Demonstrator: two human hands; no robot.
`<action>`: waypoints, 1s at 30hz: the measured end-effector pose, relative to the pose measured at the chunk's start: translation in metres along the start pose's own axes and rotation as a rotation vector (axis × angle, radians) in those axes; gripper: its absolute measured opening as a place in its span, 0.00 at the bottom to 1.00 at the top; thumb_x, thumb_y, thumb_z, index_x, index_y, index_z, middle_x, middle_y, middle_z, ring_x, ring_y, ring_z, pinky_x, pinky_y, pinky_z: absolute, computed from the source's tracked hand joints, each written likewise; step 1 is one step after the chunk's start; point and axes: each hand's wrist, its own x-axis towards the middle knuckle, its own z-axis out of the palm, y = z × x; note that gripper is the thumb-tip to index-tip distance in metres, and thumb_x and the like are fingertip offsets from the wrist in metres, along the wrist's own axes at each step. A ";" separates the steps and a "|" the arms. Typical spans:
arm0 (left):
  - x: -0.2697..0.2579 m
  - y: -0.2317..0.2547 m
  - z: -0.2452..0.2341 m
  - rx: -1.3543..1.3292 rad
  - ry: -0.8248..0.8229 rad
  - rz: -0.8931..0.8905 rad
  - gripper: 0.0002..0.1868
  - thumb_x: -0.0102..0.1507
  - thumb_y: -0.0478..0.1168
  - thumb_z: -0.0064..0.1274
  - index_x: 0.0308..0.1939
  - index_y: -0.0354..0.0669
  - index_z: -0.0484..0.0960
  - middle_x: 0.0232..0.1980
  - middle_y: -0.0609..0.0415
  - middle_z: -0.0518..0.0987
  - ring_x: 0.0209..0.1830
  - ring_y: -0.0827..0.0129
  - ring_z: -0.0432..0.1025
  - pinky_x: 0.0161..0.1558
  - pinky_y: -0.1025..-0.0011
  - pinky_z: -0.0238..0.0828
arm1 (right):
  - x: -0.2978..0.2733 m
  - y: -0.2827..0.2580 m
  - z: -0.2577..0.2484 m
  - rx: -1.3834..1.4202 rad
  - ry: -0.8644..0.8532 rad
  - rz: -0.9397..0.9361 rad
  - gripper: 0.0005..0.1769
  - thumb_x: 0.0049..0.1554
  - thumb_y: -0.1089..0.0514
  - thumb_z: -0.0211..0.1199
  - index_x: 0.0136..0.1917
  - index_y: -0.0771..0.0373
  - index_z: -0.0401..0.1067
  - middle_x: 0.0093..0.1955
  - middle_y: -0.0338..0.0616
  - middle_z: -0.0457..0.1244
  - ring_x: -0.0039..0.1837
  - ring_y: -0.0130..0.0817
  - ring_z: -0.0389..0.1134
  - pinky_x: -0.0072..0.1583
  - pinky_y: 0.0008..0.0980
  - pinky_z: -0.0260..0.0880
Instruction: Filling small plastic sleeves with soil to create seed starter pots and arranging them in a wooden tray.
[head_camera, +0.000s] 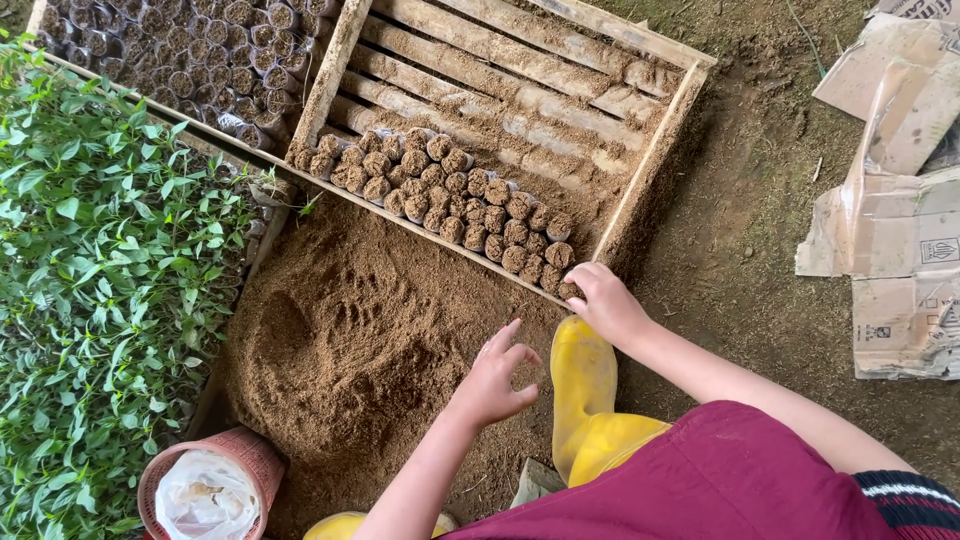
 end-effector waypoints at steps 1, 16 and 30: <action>0.000 0.001 0.001 0.001 -0.001 0.001 0.18 0.55 0.42 0.58 0.50 0.48 0.79 0.80 0.34 0.54 0.80 0.35 0.49 0.75 0.39 0.42 | 0.000 0.004 0.006 0.000 0.001 0.001 0.19 0.51 0.67 0.70 0.57 0.64 0.74 0.57 0.50 0.67 0.65 0.45 0.68 0.64 0.35 0.74; -0.002 0.011 0.001 0.000 -0.035 -0.014 0.18 0.56 0.39 0.59 0.50 0.46 0.80 0.80 0.34 0.55 0.79 0.39 0.52 0.75 0.41 0.45 | 0.009 0.000 -0.028 0.468 0.055 0.389 0.15 0.51 0.66 0.72 0.52 0.71 0.77 0.44 0.53 0.70 0.43 0.32 0.71 0.43 0.27 0.75; 0.002 0.000 -0.001 0.030 -0.034 0.005 0.16 0.60 0.38 0.55 0.53 0.47 0.80 0.72 0.39 0.70 0.68 0.43 0.69 0.68 0.48 0.65 | 0.019 0.020 -0.014 0.367 0.096 0.434 0.18 0.46 0.54 0.81 0.43 0.64 0.77 0.35 0.46 0.69 0.36 0.30 0.69 0.38 0.30 0.71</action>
